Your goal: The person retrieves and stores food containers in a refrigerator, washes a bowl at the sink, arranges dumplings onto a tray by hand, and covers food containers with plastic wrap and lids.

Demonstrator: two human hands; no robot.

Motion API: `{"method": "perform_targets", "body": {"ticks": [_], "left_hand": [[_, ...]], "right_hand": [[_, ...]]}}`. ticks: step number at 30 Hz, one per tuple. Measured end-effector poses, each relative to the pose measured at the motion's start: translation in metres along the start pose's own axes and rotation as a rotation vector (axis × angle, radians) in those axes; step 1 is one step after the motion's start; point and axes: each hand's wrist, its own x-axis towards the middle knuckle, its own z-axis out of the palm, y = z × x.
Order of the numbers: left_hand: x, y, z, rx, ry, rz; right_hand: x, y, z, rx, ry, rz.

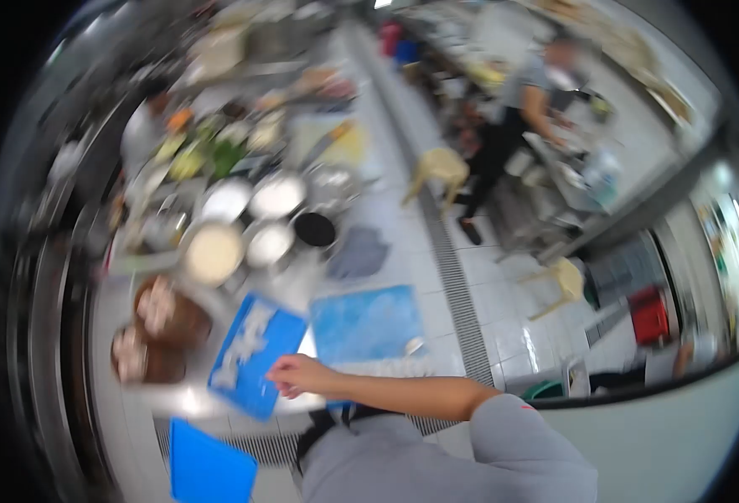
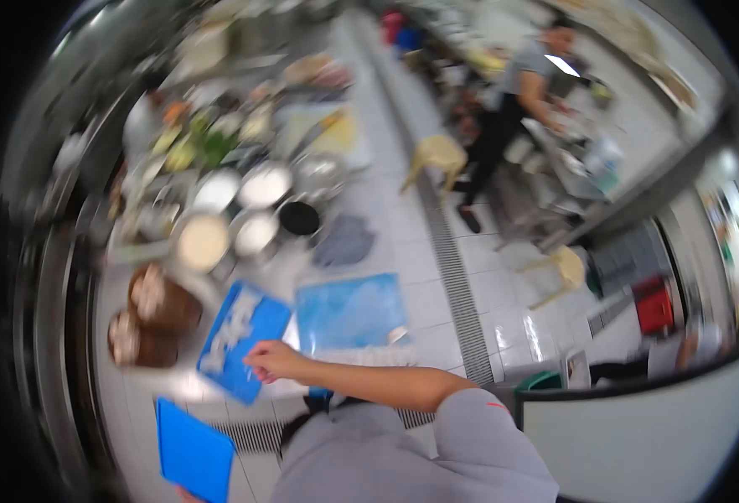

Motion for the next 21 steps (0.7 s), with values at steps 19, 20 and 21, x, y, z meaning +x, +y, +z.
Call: {"method": "perform_targets", "body": {"ticks": [19, 20, 21], "left_hand": [[-0.065, -0.032, 0.017, 0.131, 0.373, -0.016], [-0.062, -0.029, 0.03, 0.139, 0.366, -0.015], [-0.062, -0.026, 0.045, 0.132, 0.349, -0.008]], "right_hand": [[0.061, 0.079, 0.044, 0.027, 0.317, 0.078], [0.059, 0.069, 0.043, 0.036, 0.323, 0.081], [0.054, 0.061, 0.037, 0.078, 0.26, 0.09]]}}
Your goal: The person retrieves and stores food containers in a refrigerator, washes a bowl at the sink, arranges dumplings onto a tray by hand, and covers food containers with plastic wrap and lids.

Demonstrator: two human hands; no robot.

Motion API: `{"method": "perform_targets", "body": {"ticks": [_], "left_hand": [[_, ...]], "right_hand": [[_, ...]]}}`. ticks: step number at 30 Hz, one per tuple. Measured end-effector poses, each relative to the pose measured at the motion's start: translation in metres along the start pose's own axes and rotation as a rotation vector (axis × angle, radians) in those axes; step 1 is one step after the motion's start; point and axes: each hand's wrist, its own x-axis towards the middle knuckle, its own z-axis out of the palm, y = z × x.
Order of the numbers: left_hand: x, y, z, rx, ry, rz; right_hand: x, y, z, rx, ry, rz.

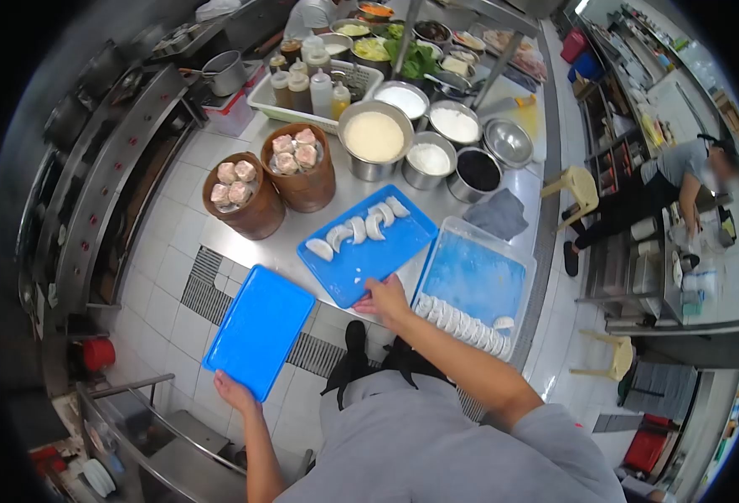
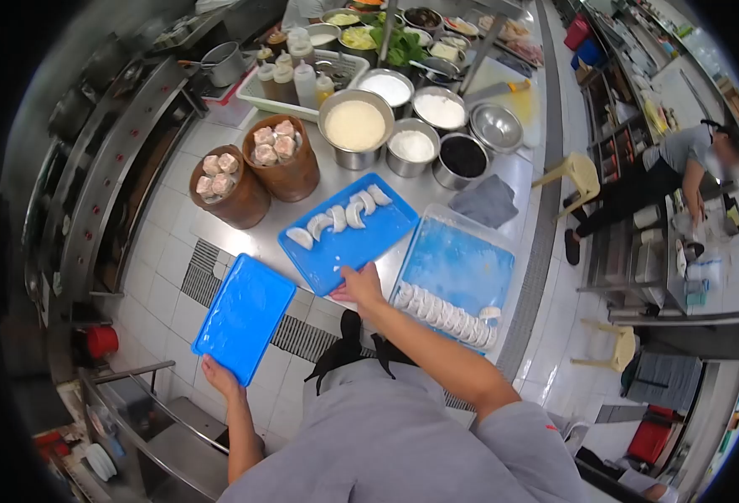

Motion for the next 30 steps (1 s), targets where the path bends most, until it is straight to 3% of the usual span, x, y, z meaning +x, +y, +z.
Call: {"method": "perform_targets", "body": {"ticks": [3, 5, 7, 11, 15, 17, 19, 20, 22, 24, 25, 27, 30], "left_hand": [[-0.021, 0.01, 0.049, 0.034, -0.089, 0.021], [-0.03, -0.025, 0.093, 0.026, -0.17, 0.231], [-0.052, -0.032, 0.142, 0.008, -0.272, 0.18], [-0.093, 0.017, 0.191, -0.245, -0.638, -0.35], [-0.067, 0.031, 0.177, 0.047, -0.772, -0.269], [-0.052, 0.035, 0.169, 0.425, -0.524, 0.464], [-0.059, 0.088, 0.167, 0.377, -0.458, 0.45], [-0.056, 0.109, 0.17, 0.348, -0.562, 0.619], [-0.052, 0.14, 0.185, 0.314, -0.764, 0.832], [-0.053, 0.164, 0.215, 0.328, -0.936, 1.069], [-0.052, 0.168, 0.229, 0.334, -0.937, 1.067], [-0.051, 0.175, 0.255, 0.634, -1.08, 1.351], [-0.045, 0.17, 0.28, 0.861, -1.111, 1.524]], "right_hand": [[-0.009, -0.009, -0.014, 0.079, -0.074, 0.053], [-0.014, -0.004, -0.011, 0.104, -0.117, 0.002], [-0.017, 0.009, -0.008, 0.081, -0.072, 0.024], [0.01, 0.038, -0.014, -0.041, -0.006, -0.079], [0.019, 0.033, -0.044, -0.012, -0.047, -0.062], [-0.003, 0.009, -0.054, -0.064, -0.058, -0.072], [-0.039, -0.028, -0.056, -0.374, -0.07, 0.051], [-0.046, -0.028, -0.063, -0.372, -0.078, 0.054], [-0.054, -0.027, -0.07, -0.645, -0.009, -0.227], [-0.055, -0.03, -0.064, -0.651, -0.014, -0.305], [-0.055, -0.032, -0.063, -0.658, -0.011, -0.379], [-0.05, -0.035, -0.05, -0.751, -0.003, -0.431], [-0.024, -0.036, -0.028, -0.892, 0.005, -0.556]]}}
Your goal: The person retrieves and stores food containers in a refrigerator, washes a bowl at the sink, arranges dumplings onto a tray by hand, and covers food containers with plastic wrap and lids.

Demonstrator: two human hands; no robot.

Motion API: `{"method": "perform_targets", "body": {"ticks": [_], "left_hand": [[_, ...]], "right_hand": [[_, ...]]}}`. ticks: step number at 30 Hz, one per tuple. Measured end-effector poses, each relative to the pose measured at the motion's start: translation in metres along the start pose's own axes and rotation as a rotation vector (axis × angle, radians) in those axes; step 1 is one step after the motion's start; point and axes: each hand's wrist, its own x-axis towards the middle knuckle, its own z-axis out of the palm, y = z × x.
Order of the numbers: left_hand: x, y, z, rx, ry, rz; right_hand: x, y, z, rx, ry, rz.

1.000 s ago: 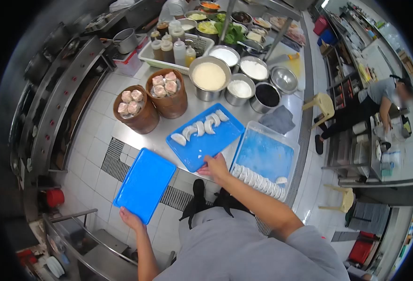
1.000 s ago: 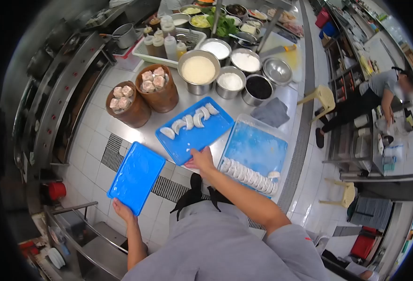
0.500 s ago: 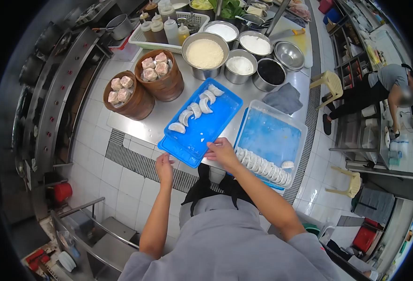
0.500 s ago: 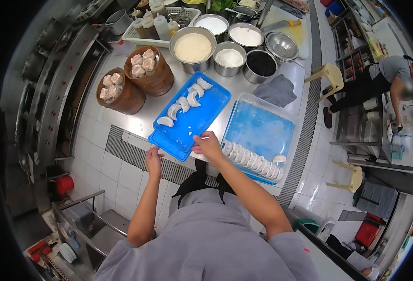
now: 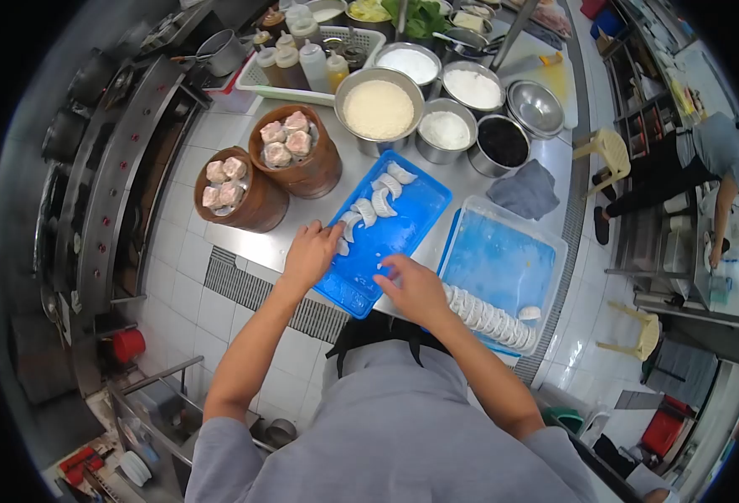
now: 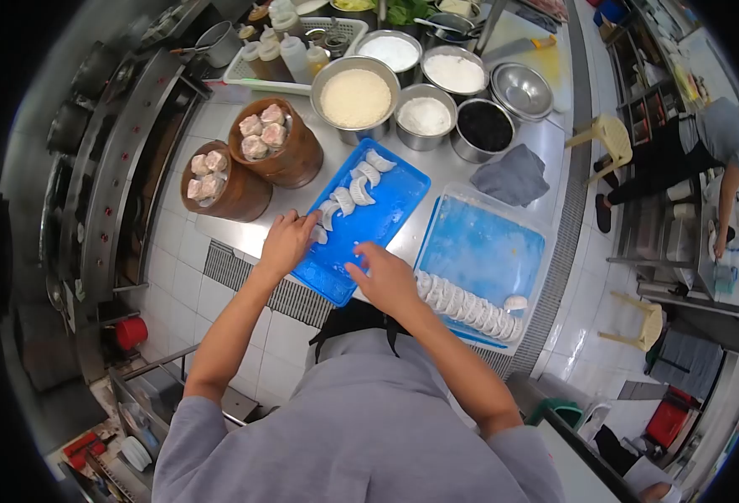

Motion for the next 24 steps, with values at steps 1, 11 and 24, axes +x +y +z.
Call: {"method": "perform_targets", "body": {"ticks": [1, 11, 24], "left_hand": [[0.002, -0.002, 0.006, 0.132, -0.057, 0.025], [0.012, -0.016, -0.002, 0.014, -0.223, 0.141], [0.013, -0.022, 0.013, 0.026, -0.142, 0.256]], "right_hand": [[0.007, 0.0, 0.01, -0.048, 0.012, -0.066], [0.052, -0.007, 0.082, -0.114, 0.094, 0.161], [0.043, -0.019, 0.129, 0.035, 0.346, 0.287]]}}
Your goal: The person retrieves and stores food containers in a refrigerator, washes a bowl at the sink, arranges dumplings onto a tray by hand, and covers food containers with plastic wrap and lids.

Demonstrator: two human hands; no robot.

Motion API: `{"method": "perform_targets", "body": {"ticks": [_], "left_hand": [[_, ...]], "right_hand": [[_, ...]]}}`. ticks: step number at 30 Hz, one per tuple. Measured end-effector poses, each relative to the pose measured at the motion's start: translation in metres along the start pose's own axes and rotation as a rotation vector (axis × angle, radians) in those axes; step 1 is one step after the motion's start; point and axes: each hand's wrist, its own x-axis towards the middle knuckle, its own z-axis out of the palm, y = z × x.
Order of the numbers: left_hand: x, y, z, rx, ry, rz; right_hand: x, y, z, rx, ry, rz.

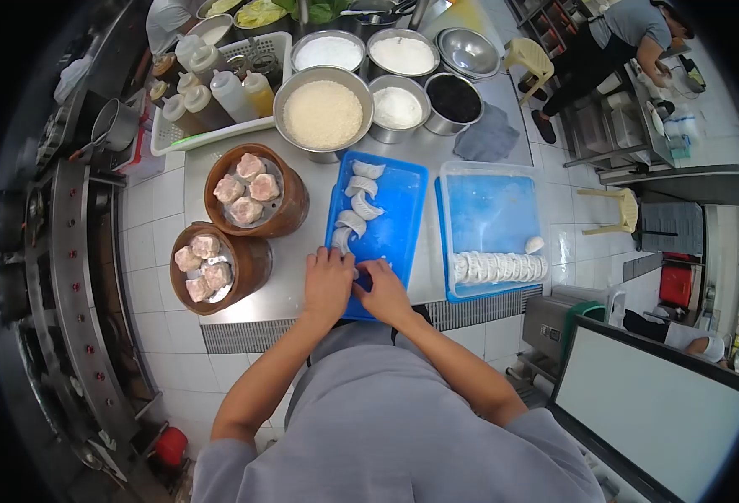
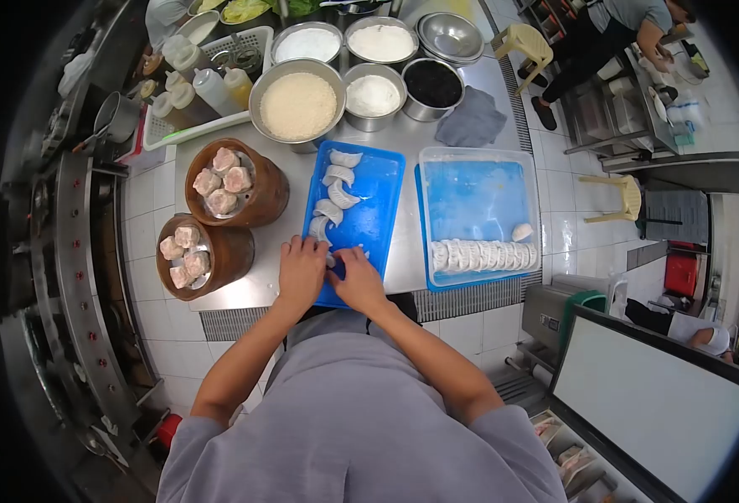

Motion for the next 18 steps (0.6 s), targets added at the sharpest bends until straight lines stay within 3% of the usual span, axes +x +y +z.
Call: {"method": "perform_targets", "body": {"ticks": [3, 7, 13, 18], "left_hand": [[-0.004, -0.004, 0.004, 0.029, -0.017, 0.059], [-0.001, -0.009, 0.012, -0.038, 0.058, 0.162], [0.004, -0.014, 0.004, 0.016, 0.041, 0.258], [0.003, -0.025, -0.023, -0.129, -0.179, 0.296]], "right_hand": [[-0.004, 0.0, 0.001, 0.091, 0.003, 0.04], [-0.002, 0.01, 0.01, 0.105, 0.126, -0.062], [-0.004, 0.0, 0.0, 0.124, 0.13, 0.041], [-0.006, -0.003, -0.016, 0.178, 0.12, 0.018]]}}
